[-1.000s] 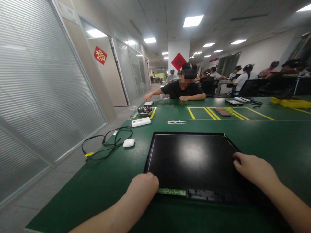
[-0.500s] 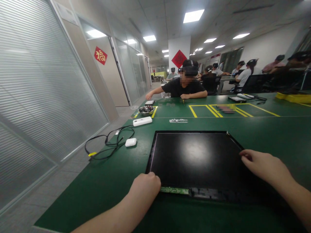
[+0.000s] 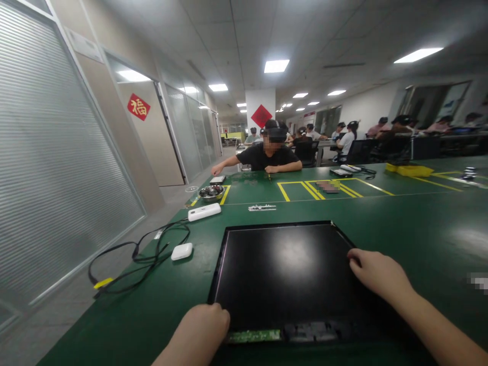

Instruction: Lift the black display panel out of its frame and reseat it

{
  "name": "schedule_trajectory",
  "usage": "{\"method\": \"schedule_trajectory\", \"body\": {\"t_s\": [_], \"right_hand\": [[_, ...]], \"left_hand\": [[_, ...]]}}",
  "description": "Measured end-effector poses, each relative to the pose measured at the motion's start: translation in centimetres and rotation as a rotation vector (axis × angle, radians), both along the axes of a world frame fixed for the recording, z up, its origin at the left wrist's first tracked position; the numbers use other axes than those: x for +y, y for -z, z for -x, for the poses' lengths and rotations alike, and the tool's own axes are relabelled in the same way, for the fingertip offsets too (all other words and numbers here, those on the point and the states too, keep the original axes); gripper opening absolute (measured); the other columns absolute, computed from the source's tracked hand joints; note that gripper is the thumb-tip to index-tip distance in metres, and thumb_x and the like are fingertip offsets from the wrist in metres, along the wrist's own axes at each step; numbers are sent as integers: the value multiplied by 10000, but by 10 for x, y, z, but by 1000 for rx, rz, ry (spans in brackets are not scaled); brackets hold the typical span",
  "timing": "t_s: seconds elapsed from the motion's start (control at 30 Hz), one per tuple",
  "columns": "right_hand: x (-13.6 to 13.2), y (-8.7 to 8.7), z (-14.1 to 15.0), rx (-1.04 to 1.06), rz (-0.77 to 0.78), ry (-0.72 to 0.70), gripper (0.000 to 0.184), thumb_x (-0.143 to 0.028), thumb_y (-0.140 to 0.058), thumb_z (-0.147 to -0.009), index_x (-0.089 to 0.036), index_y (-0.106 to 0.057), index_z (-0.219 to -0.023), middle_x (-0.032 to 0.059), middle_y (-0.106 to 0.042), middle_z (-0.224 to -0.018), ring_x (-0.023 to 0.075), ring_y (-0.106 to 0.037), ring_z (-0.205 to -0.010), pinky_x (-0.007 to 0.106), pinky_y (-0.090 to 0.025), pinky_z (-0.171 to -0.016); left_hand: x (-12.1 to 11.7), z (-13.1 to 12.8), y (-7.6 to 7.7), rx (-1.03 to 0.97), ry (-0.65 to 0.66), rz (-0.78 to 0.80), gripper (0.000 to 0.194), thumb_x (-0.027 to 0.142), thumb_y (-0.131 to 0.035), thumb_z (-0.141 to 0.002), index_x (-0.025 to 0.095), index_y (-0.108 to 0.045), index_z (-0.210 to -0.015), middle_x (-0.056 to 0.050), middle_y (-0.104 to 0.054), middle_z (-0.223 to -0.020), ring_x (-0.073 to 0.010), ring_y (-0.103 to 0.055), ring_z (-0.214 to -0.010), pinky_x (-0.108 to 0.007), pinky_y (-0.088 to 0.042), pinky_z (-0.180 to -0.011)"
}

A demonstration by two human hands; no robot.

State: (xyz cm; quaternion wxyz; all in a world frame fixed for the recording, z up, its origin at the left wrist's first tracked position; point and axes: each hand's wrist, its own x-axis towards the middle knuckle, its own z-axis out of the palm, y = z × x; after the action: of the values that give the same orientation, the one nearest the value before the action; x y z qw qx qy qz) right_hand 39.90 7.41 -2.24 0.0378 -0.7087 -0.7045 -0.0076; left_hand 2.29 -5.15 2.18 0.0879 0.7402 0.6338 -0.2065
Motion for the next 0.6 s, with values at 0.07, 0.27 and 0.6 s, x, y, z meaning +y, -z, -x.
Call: {"method": "schedule_trajectory", "body": {"t_s": [0.07, 0.27, 0.6], "right_hand": [[0, 1, -3, 20, -17, -9, 390, -309, -407, -888, -264, -771, -1020, 71, -780, -1011, 284, -731, -912, 357, -512, -720], [11, 11, -40, 314, -94, -8, 366, -353, -432, -880, -284, -776, -983, 24, -788, -1001, 249, -727, -943, 338, -538, -800], [51, 74, -81, 29, -209, 19, 494, -342, -410, -908, -290, -687, -1314, 146, -649, -1339, 341, -556, -1297, 508, -463, -1028]], "left_hand": [[3, 9, -6, -35, -17, -17, 248, 123, -552, -862, 170, -782, -942, -173, -786, -959, -330, -752, -920, -408, -563, -788], [11, 36, -16, -361, -105, -305, 320, 308, -443, -957, 269, -760, -959, -32, -793, -875, -210, -731, -813, -281, -510, -708], [50, 66, 39, -372, -387, -535, 670, 536, -413, -899, 111, -603, -1380, -201, -454, -1554, -387, -373, -1450, -595, -324, -1135]]}}
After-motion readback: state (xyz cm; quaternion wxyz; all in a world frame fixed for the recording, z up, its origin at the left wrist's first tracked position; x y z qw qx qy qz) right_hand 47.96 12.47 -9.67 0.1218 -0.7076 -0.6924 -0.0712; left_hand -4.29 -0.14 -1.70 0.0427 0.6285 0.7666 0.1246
